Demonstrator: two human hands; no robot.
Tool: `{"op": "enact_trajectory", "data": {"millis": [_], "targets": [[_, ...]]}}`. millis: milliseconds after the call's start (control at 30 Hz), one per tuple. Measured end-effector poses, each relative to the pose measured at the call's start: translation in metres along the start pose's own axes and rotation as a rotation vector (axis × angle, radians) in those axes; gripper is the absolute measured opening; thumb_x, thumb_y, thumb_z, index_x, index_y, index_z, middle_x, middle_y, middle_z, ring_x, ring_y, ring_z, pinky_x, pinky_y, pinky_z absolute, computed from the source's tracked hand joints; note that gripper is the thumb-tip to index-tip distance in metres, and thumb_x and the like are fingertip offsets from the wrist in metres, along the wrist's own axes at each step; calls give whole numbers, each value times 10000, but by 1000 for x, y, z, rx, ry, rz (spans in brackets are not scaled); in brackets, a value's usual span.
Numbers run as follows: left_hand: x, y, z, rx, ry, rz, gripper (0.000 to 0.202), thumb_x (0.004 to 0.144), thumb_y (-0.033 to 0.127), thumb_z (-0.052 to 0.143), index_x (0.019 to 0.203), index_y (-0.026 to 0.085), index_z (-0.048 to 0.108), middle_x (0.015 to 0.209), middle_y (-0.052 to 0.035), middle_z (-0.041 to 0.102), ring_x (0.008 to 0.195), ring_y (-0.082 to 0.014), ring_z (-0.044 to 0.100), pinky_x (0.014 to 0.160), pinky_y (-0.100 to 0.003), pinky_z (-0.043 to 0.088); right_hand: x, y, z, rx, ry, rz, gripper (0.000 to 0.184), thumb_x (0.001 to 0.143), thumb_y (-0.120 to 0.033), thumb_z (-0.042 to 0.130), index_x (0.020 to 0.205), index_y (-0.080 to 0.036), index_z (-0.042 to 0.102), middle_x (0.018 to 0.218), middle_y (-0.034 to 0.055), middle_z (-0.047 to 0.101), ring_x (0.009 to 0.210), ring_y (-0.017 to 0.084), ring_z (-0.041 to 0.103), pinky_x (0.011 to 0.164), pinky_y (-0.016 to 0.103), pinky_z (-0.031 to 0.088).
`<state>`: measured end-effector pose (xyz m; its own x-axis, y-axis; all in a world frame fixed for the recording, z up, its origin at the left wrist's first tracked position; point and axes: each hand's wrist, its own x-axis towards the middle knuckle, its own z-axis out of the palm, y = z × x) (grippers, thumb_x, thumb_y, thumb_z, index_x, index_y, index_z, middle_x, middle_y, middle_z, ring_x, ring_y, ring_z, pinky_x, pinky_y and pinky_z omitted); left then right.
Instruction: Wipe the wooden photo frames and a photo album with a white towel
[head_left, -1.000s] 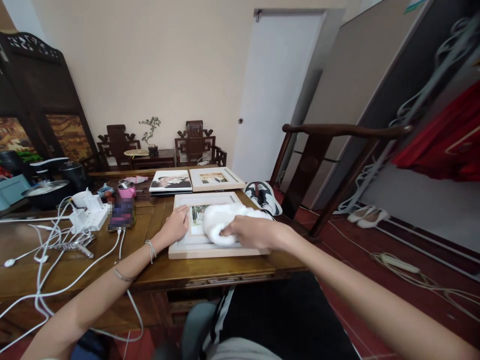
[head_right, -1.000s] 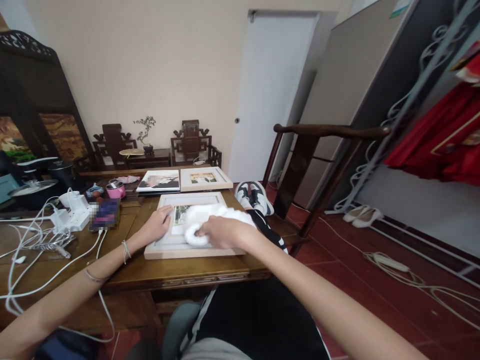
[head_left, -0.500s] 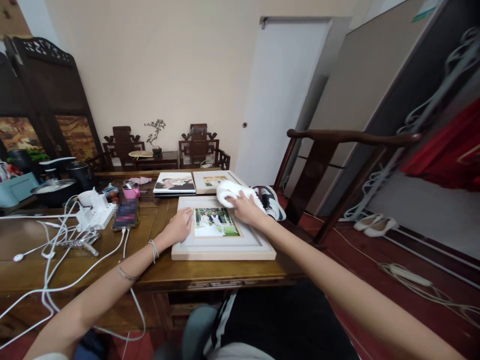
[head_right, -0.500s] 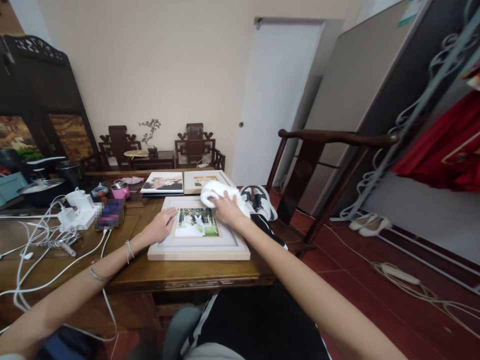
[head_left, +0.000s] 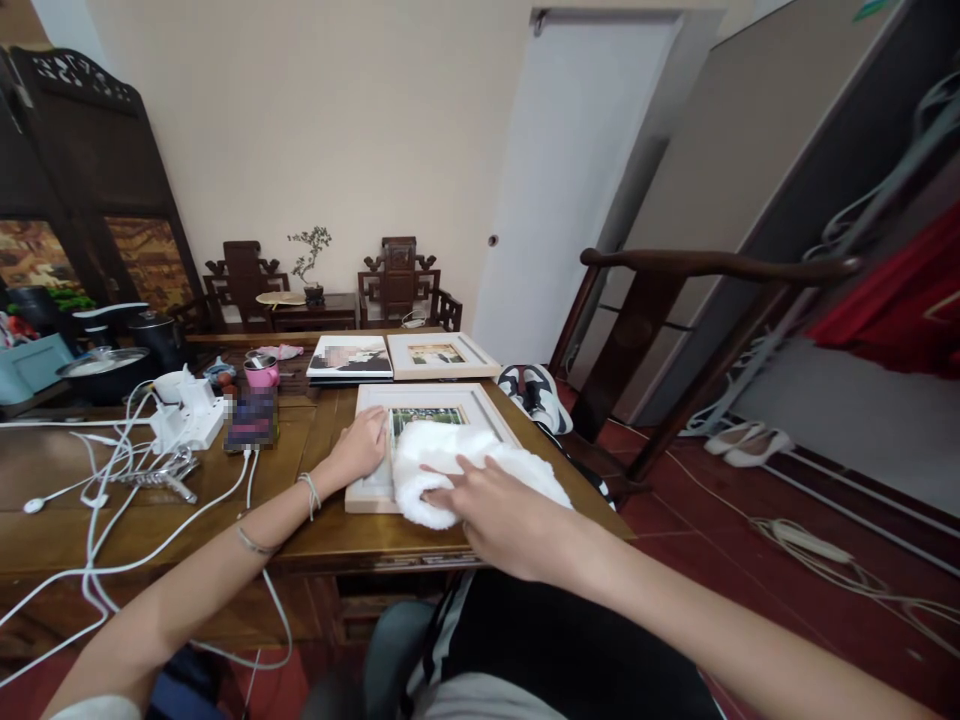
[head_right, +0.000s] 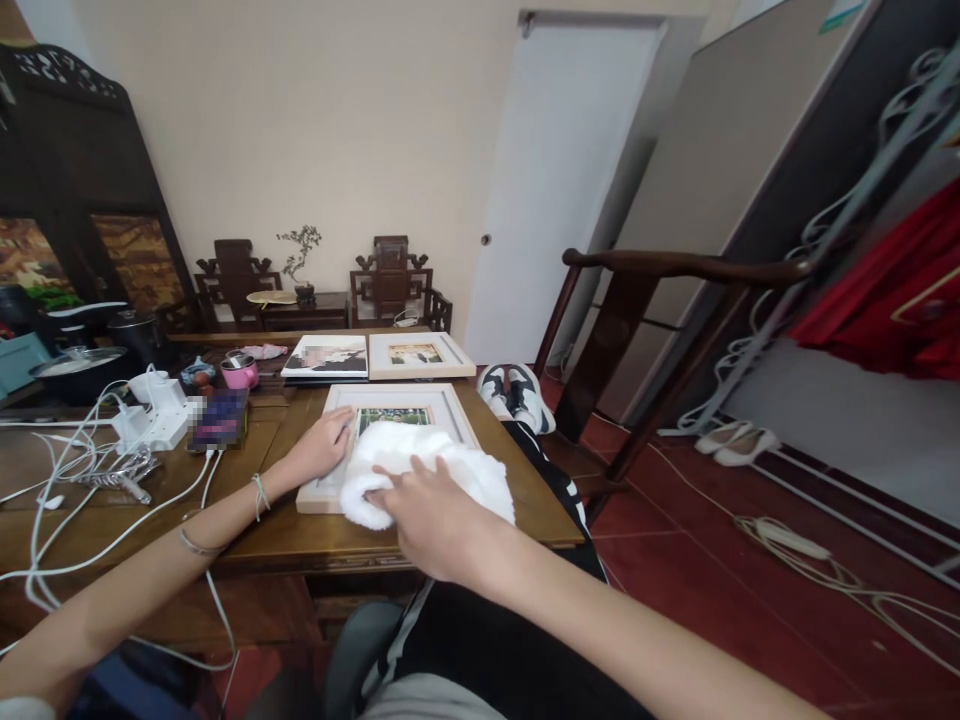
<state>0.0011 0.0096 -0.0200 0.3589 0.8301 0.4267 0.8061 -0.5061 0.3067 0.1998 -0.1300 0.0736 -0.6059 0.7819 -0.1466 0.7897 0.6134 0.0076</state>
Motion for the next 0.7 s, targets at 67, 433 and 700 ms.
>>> {"op": "enact_trajectory", "data": {"millis": [67, 433, 700], "targets": [[1, -1, -1, -7, -1, 22, 388, 912, 232, 346, 1225, 119, 547, 1343, -156, 532, 1288, -255, 457, 1085, -442, 379, 4, 4, 5, 40, 56, -16, 644, 750, -24, 397, 1361, -198, 503, 1368, 157, 501, 1290, 379, 381, 1013, 564, 291], [4, -11, 2, 1, -29, 70, 403, 918, 250, 355, 1246, 111, 544, 1356, -159, 524, 1298, -248, 448, 1087, -434, 377, 118, 105, 21, -110, 246, 221, 728, 715, 15, 397, 1400, -225, 449, 1542, 65, 267, 1358, 397, 223, 1016, 635, 229], [4, -9, 1, -21, -23, 74, 414, 922, 253, 350, 1271, 110, 521, 1355, -163, 521, 1293, -248, 452, 1091, -434, 372, 74, 68, 21, -4, 153, -40, 691, 693, 26, 386, 1307, -234, 564, 1360, 94, 538, 1322, 365, 339, 1010, 636, 250]]}}
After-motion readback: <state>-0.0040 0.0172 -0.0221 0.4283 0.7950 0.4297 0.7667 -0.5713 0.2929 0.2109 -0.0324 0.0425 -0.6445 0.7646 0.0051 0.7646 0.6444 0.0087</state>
